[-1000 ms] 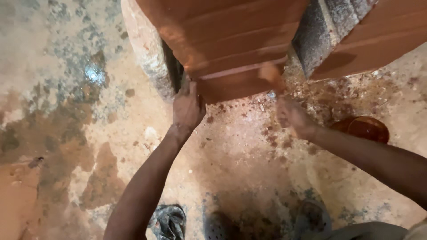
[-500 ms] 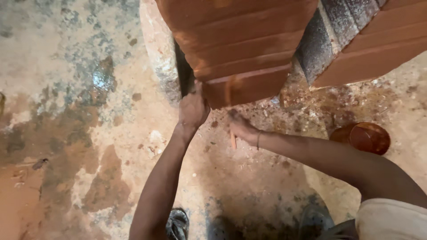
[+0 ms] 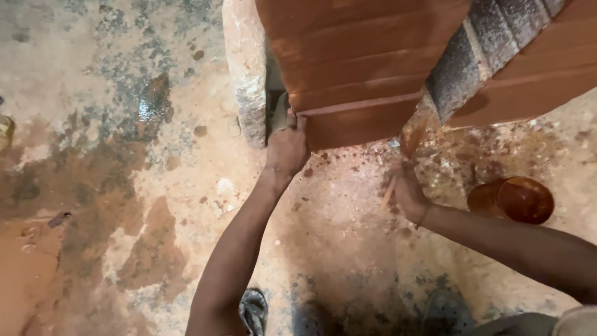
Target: The person applies reddish-brown paint to a wooden stair tread using a paintbrush. They repeatedly dip the brush into a small container and stroke the surface, focusing on the lower edge and side of the tread.
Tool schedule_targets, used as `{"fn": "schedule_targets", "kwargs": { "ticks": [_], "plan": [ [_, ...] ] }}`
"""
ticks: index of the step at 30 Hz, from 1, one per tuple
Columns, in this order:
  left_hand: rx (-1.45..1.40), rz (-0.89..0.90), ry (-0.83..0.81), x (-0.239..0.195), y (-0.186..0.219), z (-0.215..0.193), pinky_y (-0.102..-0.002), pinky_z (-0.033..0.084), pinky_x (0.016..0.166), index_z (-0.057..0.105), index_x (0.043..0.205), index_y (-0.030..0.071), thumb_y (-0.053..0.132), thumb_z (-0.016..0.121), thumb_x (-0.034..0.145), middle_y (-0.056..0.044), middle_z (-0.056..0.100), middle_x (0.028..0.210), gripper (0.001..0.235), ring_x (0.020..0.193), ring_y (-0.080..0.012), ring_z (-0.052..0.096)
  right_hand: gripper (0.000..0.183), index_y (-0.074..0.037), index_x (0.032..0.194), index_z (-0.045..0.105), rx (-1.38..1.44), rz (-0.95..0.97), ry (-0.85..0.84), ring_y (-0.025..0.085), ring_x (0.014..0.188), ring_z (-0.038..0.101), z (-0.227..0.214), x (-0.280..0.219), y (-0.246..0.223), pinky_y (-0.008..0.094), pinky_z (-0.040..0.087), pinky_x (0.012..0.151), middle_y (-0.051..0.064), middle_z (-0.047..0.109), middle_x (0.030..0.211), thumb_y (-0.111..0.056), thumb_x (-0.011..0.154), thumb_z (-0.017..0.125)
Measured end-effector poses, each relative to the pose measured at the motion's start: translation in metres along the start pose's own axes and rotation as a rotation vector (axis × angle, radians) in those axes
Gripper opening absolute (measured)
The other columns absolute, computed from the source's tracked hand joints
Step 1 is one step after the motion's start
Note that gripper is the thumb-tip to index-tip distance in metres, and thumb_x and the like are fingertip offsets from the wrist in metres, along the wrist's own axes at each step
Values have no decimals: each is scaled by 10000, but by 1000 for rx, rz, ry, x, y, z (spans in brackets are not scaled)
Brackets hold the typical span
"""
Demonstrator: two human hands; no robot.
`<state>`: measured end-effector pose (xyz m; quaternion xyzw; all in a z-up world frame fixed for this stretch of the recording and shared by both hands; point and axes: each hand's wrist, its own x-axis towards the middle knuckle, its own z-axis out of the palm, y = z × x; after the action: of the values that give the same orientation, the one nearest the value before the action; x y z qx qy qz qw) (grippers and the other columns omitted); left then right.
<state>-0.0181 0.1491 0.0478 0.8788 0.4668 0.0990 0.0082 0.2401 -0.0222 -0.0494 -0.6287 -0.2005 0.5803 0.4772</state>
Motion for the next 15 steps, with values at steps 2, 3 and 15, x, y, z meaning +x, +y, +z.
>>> {"fn": "schedule_targets", "kwargs": {
  "ticks": [2, 3, 15],
  "plan": [
    [36, -43, -58, 3, 4, 3, -473, 608, 730, 361, 1479, -43, 119, 609, 825, -349, 417, 1505, 718, 924, -405, 728, 231, -84, 978, 474, 11, -4, 26, 202, 671, 602, -15, 5, -3, 363, 557, 590, 93, 551, 840, -263, 1094, 385],
    [48, -54, -71, 4, 6, 5, -471, 609, 713, 369, 1464, -45, 131, 612, 837, -356, 416, 1509, 695, 928, -396, 731, 173, -90, 996, 477, 32, -71, 10, 190, 692, 601, -19, 11, -6, 355, 583, 632, 77, 544, 856, -227, 1081, 415],
    [-151, -54, 19, -1, -4, -3, -534, 576, 808, 497, 1429, 27, 171, 637, 858, -322, 509, 1426, 606, 877, -465, 700, 153, -131, 1110, 435, -296, 90, -617, 108, 596, 427, 95, 8, -45, 264, 452, 523, -30, 411, 732, -279, 1104, 399]
  ]
}}
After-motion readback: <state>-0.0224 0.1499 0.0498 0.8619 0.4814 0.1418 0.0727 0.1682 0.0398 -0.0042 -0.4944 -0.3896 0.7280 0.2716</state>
